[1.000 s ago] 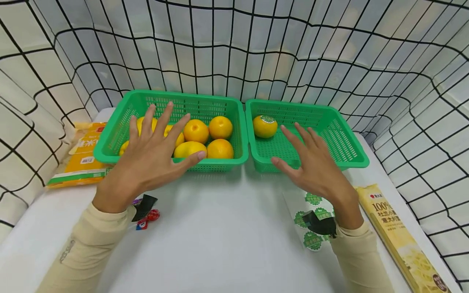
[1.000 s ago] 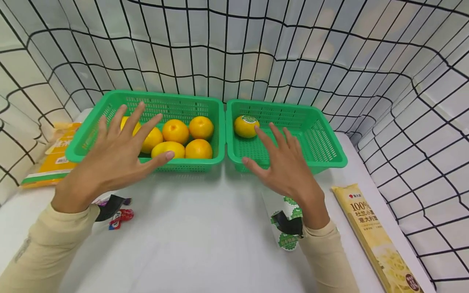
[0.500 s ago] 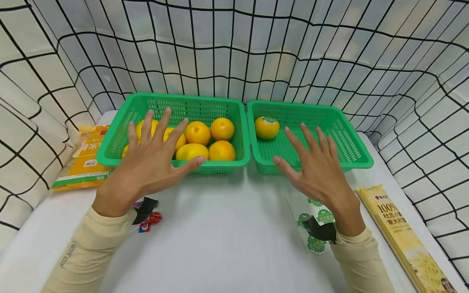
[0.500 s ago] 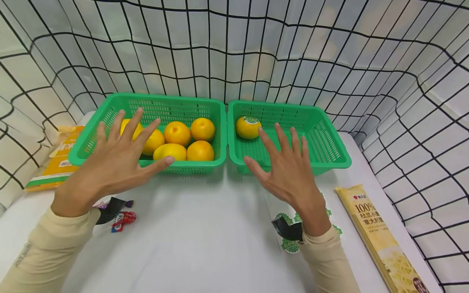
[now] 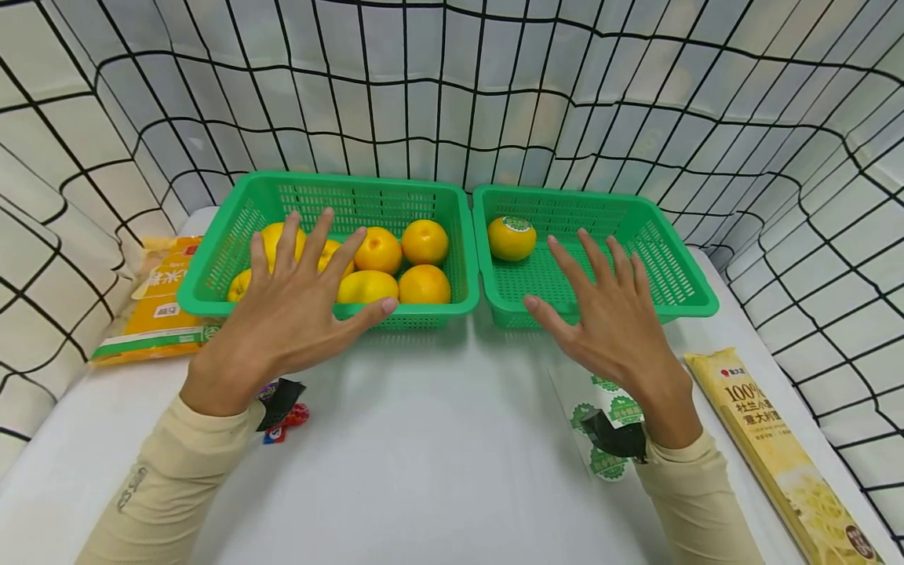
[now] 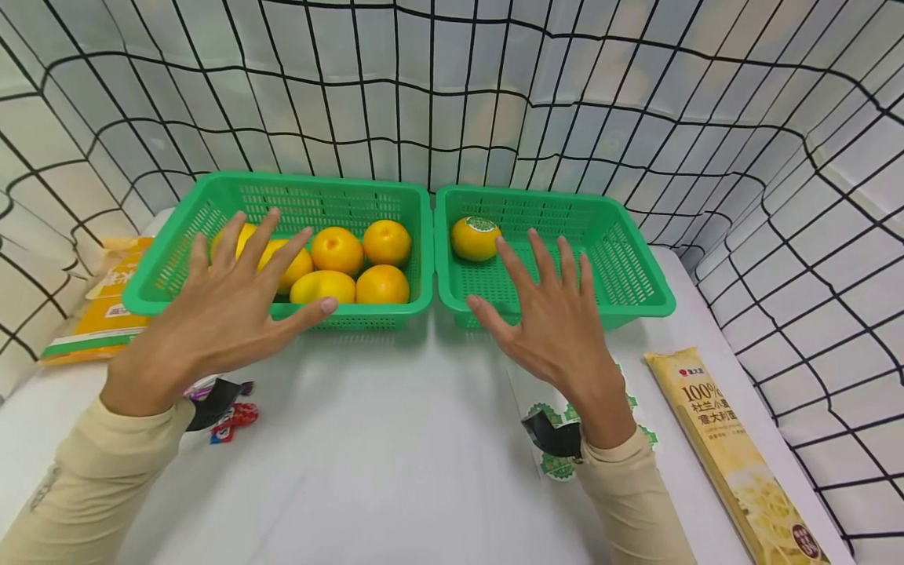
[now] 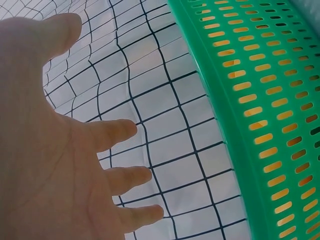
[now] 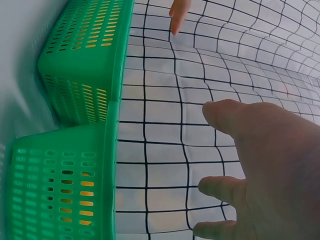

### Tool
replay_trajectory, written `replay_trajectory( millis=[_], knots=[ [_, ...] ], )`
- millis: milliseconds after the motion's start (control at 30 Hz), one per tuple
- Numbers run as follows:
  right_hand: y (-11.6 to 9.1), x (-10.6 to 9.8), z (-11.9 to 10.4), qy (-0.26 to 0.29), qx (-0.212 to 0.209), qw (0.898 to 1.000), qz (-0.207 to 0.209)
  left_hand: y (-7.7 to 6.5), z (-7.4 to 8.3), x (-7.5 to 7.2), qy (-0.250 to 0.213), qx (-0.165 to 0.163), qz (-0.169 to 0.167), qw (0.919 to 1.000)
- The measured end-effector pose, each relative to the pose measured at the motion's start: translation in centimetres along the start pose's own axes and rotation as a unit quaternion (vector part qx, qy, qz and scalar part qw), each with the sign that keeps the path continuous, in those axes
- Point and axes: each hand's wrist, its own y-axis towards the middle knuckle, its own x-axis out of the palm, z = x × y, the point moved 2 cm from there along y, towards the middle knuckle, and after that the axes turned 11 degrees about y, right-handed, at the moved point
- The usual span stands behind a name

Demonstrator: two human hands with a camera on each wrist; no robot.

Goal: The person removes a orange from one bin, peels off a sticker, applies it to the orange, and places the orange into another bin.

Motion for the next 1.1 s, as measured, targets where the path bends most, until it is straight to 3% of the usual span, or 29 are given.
replay_trajectory(
  millis=[1100],
  knots=[
    [-0.4,-0.39,-0.15,-0.018,-0.011,1.0,0.017,-0.15,0.36,0.15,0.008,0.008,-0.001,0.9999]
  ],
)
